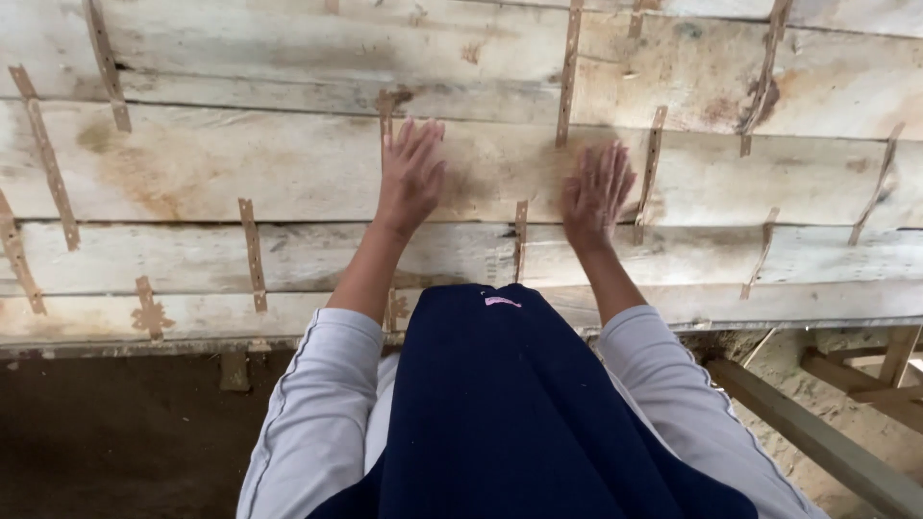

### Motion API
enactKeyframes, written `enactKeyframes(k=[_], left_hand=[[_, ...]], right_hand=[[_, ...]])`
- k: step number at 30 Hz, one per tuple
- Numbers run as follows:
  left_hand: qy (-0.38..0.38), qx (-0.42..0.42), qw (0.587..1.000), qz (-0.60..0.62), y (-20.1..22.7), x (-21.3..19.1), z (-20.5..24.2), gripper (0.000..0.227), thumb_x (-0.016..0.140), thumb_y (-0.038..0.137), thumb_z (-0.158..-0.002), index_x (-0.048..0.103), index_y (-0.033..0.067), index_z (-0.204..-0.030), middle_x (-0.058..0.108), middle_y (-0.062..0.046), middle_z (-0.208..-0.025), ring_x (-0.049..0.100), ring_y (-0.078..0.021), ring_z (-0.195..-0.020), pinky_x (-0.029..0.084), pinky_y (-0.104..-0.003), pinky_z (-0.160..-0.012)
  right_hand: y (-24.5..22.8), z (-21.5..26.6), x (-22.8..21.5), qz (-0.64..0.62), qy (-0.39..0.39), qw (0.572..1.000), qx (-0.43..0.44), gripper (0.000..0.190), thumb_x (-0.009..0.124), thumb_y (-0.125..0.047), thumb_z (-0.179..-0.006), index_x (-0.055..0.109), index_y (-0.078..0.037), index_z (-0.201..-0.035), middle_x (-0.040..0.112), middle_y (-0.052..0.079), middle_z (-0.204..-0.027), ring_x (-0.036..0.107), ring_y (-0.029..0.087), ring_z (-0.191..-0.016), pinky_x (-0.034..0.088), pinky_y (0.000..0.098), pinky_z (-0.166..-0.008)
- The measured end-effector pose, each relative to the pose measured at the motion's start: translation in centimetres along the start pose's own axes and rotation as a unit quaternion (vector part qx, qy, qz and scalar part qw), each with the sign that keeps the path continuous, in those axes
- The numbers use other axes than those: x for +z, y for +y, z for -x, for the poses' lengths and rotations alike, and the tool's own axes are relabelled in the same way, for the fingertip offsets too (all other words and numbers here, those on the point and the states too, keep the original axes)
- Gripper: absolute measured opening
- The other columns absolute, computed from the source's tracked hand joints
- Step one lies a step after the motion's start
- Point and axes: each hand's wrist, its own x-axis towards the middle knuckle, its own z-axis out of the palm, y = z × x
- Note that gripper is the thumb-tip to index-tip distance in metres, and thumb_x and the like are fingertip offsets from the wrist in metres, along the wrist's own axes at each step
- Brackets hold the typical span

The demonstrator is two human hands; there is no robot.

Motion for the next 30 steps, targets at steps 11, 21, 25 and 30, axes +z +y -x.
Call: enactKeyframes(k=[11,21,25,30], left_hand=[[-0.071,-0.008,0.986,-0.149,7.7,3.9,16.0,0.081,0.073,0.039,-0.086,0.04,0.0235,-0.158,0.022,-0.01,-0.169,0.013,-0.0523,-0.152,0.021,-0.075,-0.113],[-0.179,-0.101,0.967,-0.152,9.2,3.5,16.4,0.09,0.058,0.061,-0.096,0.02,0.0209,-0.166,-0.001,-0.012,-0.174,-0.007,-0.0473,-0.156,0.0,-0.069,-0.12],[-0.171,-0.092,0.969,-0.154,8.6,4.8,18.1,0.091,0.054,0.065,-0.095,0.018,0.0221,-0.167,-0.001,-0.01,-0.174,-0.005,-0.0471,-0.157,0.003,-0.072,-0.119],[-0.176,-0.097,0.969,-0.141,8.9,3.7,17.0,0.096,0.057,0.062,-0.095,0.013,0.0167,-0.167,0.0,-0.012,-0.174,-0.004,-0.0473,-0.156,0.004,-0.071,-0.121]], right_hand=[[-8.6,0.9,-1.0,-0.129,-0.045,0.99,-0.046,0.05,0.044,-0.036,-0.112,0.041,-0.024,-0.161,0.022,0.009,-0.169,0.015,0.034,-0.157,0.012,0.0595,-0.122],[-12.8,1.5,1.5,0.029,0.002,0.991,-0.127,0.063,0.032,-0.061,-0.109,0.032,-0.028,-0.163,0.02,0.013,-0.169,0.014,0.037,-0.156,0.011,0.0643,-0.121],[-11.4,3.2,1.9,-0.003,-0.007,0.99,-0.139,0.058,0.048,-0.048,-0.11,0.039,-0.022,-0.161,0.022,0.014,-0.168,0.014,0.036,-0.156,0.008,0.0614,-0.121],[-12.9,5.4,0.3,-0.062,-0.019,0.99,-0.126,0.056,0.044,-0.042,-0.11,0.037,-0.024,-0.162,0.02,0.014,-0.17,0.011,0.039,-0.157,0.008,0.0649,-0.121]])
